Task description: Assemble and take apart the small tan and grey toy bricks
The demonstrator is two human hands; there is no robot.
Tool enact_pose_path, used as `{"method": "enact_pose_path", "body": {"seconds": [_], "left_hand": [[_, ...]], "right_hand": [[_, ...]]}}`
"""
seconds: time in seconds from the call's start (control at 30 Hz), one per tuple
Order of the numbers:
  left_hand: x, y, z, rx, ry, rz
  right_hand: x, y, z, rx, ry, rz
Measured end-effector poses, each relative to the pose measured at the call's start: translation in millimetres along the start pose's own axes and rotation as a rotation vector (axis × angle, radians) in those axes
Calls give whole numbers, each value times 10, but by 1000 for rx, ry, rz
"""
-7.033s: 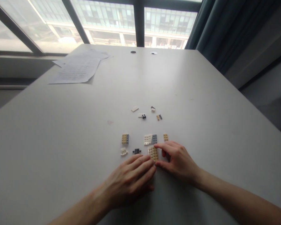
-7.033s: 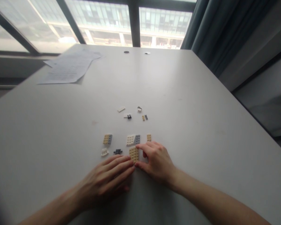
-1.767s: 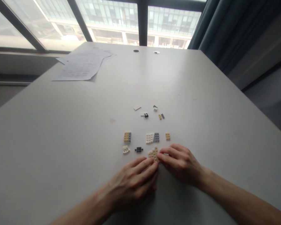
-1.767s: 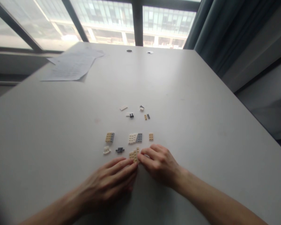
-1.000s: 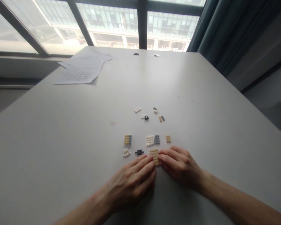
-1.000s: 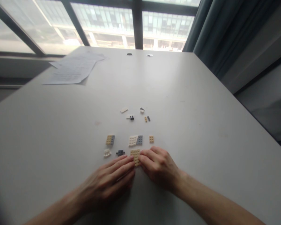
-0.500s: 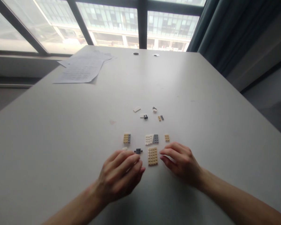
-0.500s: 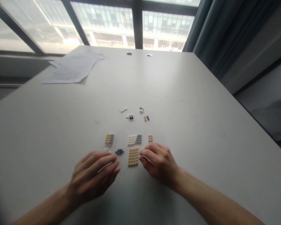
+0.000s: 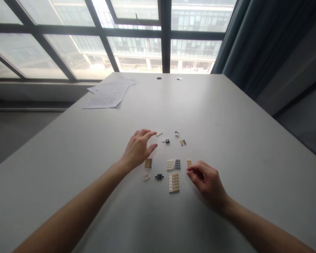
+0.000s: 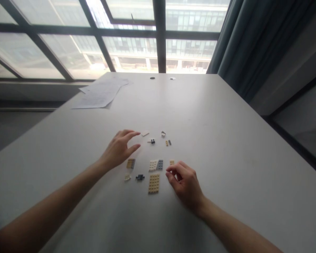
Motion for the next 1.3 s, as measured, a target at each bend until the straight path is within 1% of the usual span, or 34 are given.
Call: {"method": "enact_pose_path", "body": {"seconds": [0.07,0.13,0.27,0.4,0.6,0.73,0.83,0.9,0.97,1.03,1.07,1.1,1.17,1.23,1.3], "left_hand": [[-178,-180,165,107,-63,23],[-298,-278,278,154,-73,20],[-415,-311,394,180,-62,4],[-425,-271,429,175,-40,-5],[-419,-223,396,116,-34,-40],[-353,-224,376,115,8,-79],[-249,-189,332,138,63,-140],[-172,-104,241,152,101,-195],[-131,43,89,156,109,-327],[-144,228,-107,162,80,-658],[-155,335,-208,158,55,-756],[-158,445,-305,143,32,-799],[-127,651,-467,72,22,-760],[-67,839,-579,-60,53,-712],[-35,963,-652,-178,79,-712]], "right_hand": [[8,15,-1,-9,8,17],[2,20,0,-8,9,29],[-34,8,12,12,-5,46],[-45,8,16,13,-13,47],[-42,27,18,-2,-14,50],[-15,20,25,-12,1,55],[10,31,30,-26,16,64],[26,57,29,-42,32,73],[39,90,23,-70,49,103],[24,112,13,-109,47,188],[-2,109,8,-129,31,258],[-43,92,3,-148,1,344],[-144,11,-7,-174,-77,540],[-213,-88,-17,-192,-129,702],[-240,-149,-27,-219,-147,777]]}}
Point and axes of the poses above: each hand's wrist, its own z-axis towards the middle knuckle, its own x-axis out of the back of the hand, y = z × x, the point moved 9 cm from there along z, towards the middle knuckle, and after that the axes turned 6 degrees about -z, right-handed, at the moved point
